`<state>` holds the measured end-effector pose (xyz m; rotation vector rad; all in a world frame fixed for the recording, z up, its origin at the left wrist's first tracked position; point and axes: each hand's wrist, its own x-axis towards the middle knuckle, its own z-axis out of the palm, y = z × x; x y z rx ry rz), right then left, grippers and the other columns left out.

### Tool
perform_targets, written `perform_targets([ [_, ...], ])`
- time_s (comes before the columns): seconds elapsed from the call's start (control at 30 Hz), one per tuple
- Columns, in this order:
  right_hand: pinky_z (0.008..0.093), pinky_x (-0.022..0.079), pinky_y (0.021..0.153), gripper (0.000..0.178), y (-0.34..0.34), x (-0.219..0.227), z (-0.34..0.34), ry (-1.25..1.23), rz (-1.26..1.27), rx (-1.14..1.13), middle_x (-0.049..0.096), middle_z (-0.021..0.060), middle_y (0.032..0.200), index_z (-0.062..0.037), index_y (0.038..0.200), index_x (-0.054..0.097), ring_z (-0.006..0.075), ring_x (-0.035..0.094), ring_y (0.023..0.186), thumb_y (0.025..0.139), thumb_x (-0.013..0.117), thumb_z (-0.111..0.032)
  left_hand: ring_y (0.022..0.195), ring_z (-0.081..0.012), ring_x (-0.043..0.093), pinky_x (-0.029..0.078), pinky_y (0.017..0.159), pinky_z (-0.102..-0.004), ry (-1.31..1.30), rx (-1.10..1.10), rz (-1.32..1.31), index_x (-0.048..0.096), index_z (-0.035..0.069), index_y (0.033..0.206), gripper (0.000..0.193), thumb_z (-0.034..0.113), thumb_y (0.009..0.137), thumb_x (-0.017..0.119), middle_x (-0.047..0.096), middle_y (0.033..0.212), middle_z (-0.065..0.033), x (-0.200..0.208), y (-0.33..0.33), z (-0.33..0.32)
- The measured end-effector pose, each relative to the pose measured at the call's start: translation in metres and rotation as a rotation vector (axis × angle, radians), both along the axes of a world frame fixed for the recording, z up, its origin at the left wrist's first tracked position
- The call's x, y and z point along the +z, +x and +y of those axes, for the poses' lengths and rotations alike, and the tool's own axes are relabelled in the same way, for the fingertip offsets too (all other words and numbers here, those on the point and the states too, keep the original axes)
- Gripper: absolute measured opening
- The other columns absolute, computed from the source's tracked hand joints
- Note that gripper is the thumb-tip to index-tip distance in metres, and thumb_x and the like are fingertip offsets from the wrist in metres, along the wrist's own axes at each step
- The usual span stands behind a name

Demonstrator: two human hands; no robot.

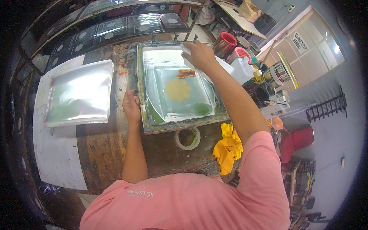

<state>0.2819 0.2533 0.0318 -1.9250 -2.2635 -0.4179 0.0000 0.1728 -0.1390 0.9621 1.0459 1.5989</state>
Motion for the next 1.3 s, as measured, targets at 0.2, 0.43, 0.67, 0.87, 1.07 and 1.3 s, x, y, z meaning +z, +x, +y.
perform_targets([
  [0.2,0.0474,0.055,0.086,0.056,0.009,0.020,-0.024,0.247,0.417,0.017,0.068,0.0195,0.110,-0.0187,0.141,0.067,0.0366,0.070,0.097,0.092,0.075,-0.045,0.064,-0.0045,0.040,0.031,0.058,-0.0235,0.021,0.036,0.065,0.065,0.004,0.105,0.041,0.040,0.114,0.048,0.043,0.070,0.0069,-0.003,0.000,0.002],
  [0.43,0.0516,0.019,0.127,0.066,0.043,0.110,-0.111,0.707,0.414,-0.066,0.068,0.0185,0.137,-0.0023,0.150,0.052,0.0259,0.059,0.136,0.100,0.069,-0.042,0.063,-0.0044,0.039,0.029,0.057,-0.0234,-0.063,0.010,0.056,0.064,0.002,0.108,0.047,0.045,0.114,0.046,0.042,0.069,0.0065,-0.010,-0.003,0.006],
  [0.67,0.0432,0.054,0.090,0.061,0.091,0.115,-0.211,0.555,0.644,-0.181,0.072,0.0220,0.108,0.0006,0.130,0.062,0.0328,0.070,0.101,0.087,0.084,-0.037,0.058,-0.0035,0.036,0.025,0.053,-0.0228,-0.044,0.066,0.085,0.065,0.002,0.109,0.052,0.050,0.113,0.045,0.042,0.065,0.0065,-0.010,-0.001,0.009],
  [0.87,0.0470,0.048,0.094,0.060,0.123,0.027,-0.243,0.531,0.536,-0.439,0.061,0.0228,0.110,0.0016,0.116,0.056,0.0374,0.060,0.107,0.079,0.088,-0.033,0.058,-0.0035,0.035,0.024,0.052,-0.0227,-0.037,0.063,0.165,0.066,-0.001,0.114,0.057,0.051,0.113,0.044,0.042,0.065,0.0067,-0.010,-0.005,0.010],
  [1.07,0.0462,0.050,0.092,0.060,0.127,-0.020,-0.238,0.641,0.466,-0.538,0.065,0.0221,0.106,0.0015,0.116,0.060,0.0396,0.062,0.103,0.078,0.089,-0.035,0.059,-0.0035,0.035,0.025,0.052,-0.0223,-0.023,0.062,0.158,0.065,-0.001,0.117,0.055,0.049,0.113,0.044,0.042,0.066,0.0069,-0.013,-0.005,0.010],
  [1.3,0.0493,0.049,0.093,0.063,0.122,-0.034,-0.242,0.605,0.220,-0.654,0.064,0.0202,0.108,0.0004,0.115,0.060,0.0411,0.060,0.108,0.077,0.089,-0.041,0.060,-0.0033,0.037,0.027,0.053,-0.0215,0.024,0.026,0.196,0.064,0.000,0.119,0.052,0.047,0.114,0.042,0.043,0.068,0.0067,-0.020,-0.010,0.010],
])
